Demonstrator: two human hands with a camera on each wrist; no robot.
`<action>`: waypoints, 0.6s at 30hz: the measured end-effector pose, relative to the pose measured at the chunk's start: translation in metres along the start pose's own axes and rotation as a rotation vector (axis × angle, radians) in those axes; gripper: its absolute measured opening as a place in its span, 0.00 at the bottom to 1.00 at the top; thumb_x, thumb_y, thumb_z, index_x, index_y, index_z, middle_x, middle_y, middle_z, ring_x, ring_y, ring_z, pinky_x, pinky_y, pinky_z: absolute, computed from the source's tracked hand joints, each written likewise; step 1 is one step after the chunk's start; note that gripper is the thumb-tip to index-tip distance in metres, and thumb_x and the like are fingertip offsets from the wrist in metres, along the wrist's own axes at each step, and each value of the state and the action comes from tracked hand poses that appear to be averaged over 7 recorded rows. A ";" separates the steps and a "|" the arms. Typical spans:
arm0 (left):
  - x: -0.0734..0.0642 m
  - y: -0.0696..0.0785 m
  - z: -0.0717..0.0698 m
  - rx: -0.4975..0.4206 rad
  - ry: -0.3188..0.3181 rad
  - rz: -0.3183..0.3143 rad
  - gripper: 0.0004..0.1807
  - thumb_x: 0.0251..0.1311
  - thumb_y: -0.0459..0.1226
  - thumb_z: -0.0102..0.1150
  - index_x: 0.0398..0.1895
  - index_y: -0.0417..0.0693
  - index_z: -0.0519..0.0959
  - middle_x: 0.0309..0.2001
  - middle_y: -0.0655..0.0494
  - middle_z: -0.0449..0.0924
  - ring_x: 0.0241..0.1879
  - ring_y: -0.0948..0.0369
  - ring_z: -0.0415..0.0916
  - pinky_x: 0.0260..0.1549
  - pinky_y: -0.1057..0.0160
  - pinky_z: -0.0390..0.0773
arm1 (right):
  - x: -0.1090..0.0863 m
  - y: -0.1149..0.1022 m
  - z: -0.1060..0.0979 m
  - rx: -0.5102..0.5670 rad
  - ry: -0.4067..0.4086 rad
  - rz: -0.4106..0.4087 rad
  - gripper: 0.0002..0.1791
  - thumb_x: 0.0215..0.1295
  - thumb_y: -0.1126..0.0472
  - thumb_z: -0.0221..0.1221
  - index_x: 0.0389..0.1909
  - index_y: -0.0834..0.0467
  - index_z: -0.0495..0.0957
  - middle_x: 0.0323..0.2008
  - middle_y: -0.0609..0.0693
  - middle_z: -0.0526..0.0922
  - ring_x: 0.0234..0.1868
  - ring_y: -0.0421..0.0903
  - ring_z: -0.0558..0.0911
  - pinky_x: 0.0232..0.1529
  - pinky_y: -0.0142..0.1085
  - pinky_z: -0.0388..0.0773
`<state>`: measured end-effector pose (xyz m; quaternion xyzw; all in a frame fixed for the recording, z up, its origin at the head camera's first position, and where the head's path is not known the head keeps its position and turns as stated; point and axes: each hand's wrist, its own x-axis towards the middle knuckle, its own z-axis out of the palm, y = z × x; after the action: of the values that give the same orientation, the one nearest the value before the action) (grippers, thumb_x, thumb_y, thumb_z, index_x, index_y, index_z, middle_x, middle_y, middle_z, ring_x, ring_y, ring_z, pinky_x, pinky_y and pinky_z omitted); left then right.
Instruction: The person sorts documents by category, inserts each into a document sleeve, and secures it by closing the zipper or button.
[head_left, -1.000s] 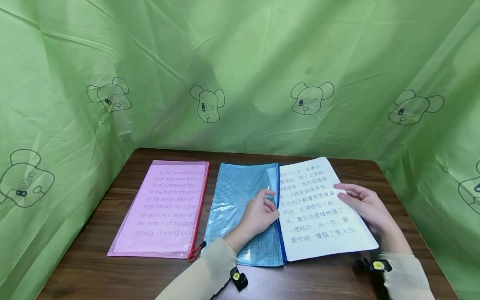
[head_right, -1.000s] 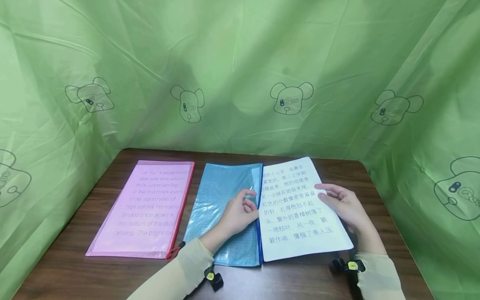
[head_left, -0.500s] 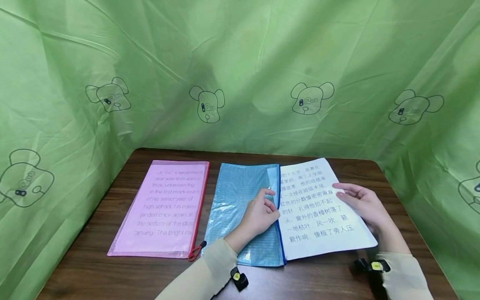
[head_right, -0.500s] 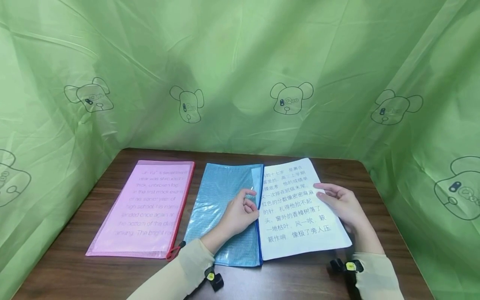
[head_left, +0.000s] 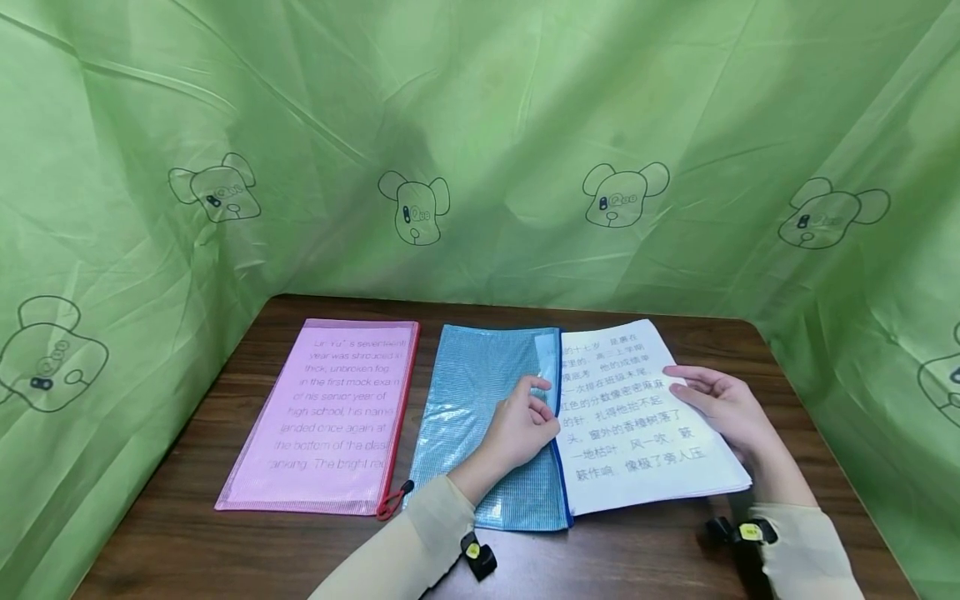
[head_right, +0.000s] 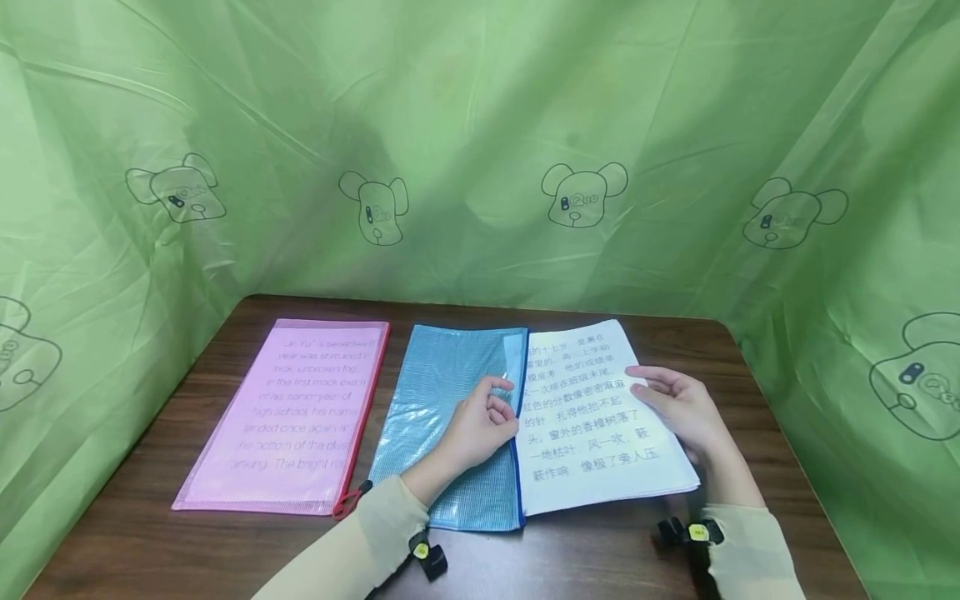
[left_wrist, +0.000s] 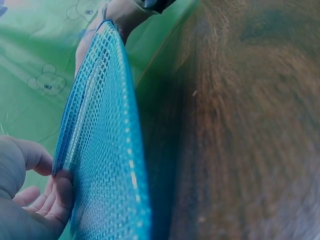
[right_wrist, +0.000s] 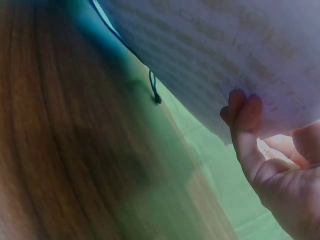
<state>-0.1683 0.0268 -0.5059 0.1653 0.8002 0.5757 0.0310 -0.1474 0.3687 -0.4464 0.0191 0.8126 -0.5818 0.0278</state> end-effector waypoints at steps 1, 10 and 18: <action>0.000 0.000 0.000 -0.001 0.000 -0.002 0.29 0.64 0.28 0.70 0.68 0.47 0.73 0.35 0.63 0.83 0.29 0.68 0.80 0.33 0.67 0.81 | 0.001 0.000 0.001 -0.004 0.001 0.002 0.28 0.81 0.54 0.64 0.74 0.64 0.75 0.45 0.46 0.91 0.37 0.50 0.93 0.33 0.45 0.90; 0.000 0.001 -0.001 -0.022 0.000 -0.001 0.29 0.63 0.28 0.69 0.67 0.47 0.74 0.35 0.60 0.84 0.28 0.67 0.80 0.33 0.68 0.81 | 0.001 -0.004 0.008 -0.130 0.038 -0.021 0.30 0.81 0.53 0.64 0.74 0.67 0.74 0.47 0.53 0.90 0.36 0.49 0.92 0.32 0.44 0.90; 0.000 0.001 0.000 -0.047 0.024 0.007 0.27 0.62 0.27 0.69 0.65 0.48 0.75 0.35 0.59 0.84 0.29 0.68 0.80 0.33 0.67 0.81 | -0.003 -0.014 0.019 -0.193 0.042 -0.082 0.27 0.82 0.54 0.63 0.72 0.66 0.77 0.53 0.66 0.86 0.34 0.50 0.92 0.30 0.45 0.89</action>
<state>-0.1680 0.0268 -0.5044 0.1602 0.7863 0.5963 0.0232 -0.1446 0.3460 -0.4392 -0.0045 0.8653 -0.5011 -0.0113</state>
